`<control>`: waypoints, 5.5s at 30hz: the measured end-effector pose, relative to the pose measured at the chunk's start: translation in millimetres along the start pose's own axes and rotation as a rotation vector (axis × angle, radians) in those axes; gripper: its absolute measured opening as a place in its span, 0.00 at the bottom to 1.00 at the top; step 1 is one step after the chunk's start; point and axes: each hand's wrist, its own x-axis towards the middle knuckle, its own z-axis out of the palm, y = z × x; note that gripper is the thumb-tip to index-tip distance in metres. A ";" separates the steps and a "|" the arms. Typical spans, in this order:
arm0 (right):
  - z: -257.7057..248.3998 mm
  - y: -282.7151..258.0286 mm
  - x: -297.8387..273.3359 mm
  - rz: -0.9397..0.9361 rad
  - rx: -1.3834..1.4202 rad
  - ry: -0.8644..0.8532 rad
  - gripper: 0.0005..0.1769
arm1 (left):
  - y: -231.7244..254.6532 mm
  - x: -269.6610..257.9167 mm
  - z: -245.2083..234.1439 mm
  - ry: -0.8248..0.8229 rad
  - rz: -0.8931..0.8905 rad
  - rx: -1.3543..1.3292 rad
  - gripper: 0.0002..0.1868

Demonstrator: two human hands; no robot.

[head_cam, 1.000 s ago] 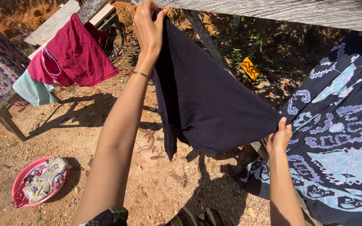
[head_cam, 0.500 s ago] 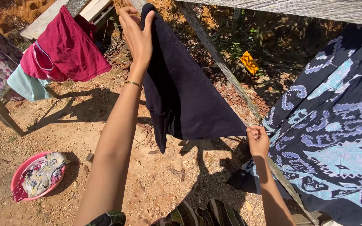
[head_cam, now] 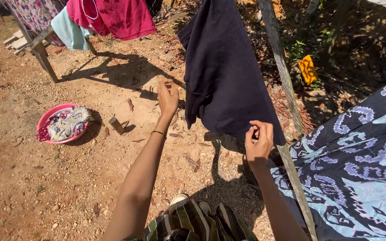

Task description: The recorder is taking wet clothes from a pink bucket and hanging them to dry on an outdoor wooden rail.

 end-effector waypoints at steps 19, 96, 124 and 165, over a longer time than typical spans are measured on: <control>226.3 -131.8 -82.2 -0.348 0.380 -0.819 0.06 | -145.8 -147.9 -231.1 0.274 -0.210 0.192 0.11; 1392.1 -106.0 -507.3 -0.835 0.146 -1.706 0.27 | -1215.4 200.3 -232.1 0.241 -1.088 0.185 0.25; 1012.2 -476.3 -146.0 0.008 0.843 -1.882 0.18 | -702.2 399.6 -475.6 0.140 -0.759 -1.348 0.17; 903.2 -599.3 117.5 0.361 1.275 -1.117 0.24 | -436.9 569.9 -568.5 0.168 -0.079 0.014 0.33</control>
